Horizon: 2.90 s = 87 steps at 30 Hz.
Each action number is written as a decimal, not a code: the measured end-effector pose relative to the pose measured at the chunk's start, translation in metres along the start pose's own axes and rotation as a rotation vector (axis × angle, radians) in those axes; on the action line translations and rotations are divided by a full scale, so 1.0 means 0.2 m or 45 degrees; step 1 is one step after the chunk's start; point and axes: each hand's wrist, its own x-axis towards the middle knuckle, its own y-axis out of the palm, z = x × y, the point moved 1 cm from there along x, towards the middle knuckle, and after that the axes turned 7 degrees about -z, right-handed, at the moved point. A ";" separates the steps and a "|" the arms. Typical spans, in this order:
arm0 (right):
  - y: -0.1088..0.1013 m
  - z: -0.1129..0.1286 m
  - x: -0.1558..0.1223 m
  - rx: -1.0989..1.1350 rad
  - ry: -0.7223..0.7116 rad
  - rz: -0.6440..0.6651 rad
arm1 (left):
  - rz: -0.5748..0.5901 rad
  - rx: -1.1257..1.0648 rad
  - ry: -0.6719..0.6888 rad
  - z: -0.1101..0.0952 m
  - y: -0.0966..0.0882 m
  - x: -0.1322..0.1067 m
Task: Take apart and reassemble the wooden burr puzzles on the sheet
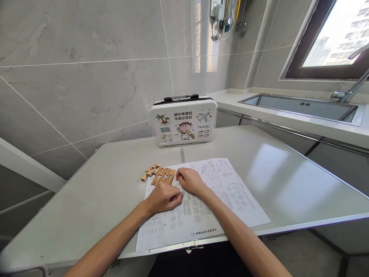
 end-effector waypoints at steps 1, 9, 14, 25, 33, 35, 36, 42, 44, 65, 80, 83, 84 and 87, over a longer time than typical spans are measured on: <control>0.00 0.00 0.00 0.000 0.001 0.000 | -0.004 -0.001 -0.002 0.00 0.00 0.00; 0.00 0.00 0.00 0.003 0.005 -0.002 | -0.012 0.003 0.000 0.00 0.00 0.00; 0.00 -0.01 0.00 0.001 0.003 -0.003 | -0.001 0.011 -0.003 -0.01 -0.01 0.00; 0.00 -0.01 0.00 0.002 0.002 -0.007 | 0.019 0.021 -0.001 -0.01 -0.01 0.01; 0.00 0.00 0.00 -0.004 0.003 0.002 | -0.002 0.012 0.010 0.00 0.00 0.00; 0.00 0.00 0.00 -0.006 0.004 0.004 | -0.006 0.006 0.017 0.00 0.00 0.00; 0.00 0.00 0.00 -0.006 0.004 0.006 | -0.008 0.007 0.018 0.00 0.00 0.00; -0.01 0.01 0.00 -0.016 0.004 0.010 | -0.002 0.015 0.011 0.00 0.00 0.00; -0.01 0.01 0.00 -0.021 0.005 0.014 | 0.004 0.019 0.007 0.00 0.00 0.00; -0.02 0.01 0.00 -0.015 -0.001 0.030 | -0.170 0.289 -0.462 0.07 -0.05 0.03; -0.02 0.02 0.00 -0.024 0.017 0.059 | 0.034 0.864 -1.055 0.33 -0.16 -0.10; -0.02 0.02 0.00 -0.025 0.017 0.064 | 0.066 0.872 -1.079 0.32 -0.18 -0.10; -0.02 0.02 0.00 -0.026 0.017 0.066 | 0.077 0.871 -1.085 0.32 -0.19 -0.10; -0.02 0.02 0.00 -0.027 0.018 0.066 | 0.092 0.878 -1.105 0.32 -0.20 -0.09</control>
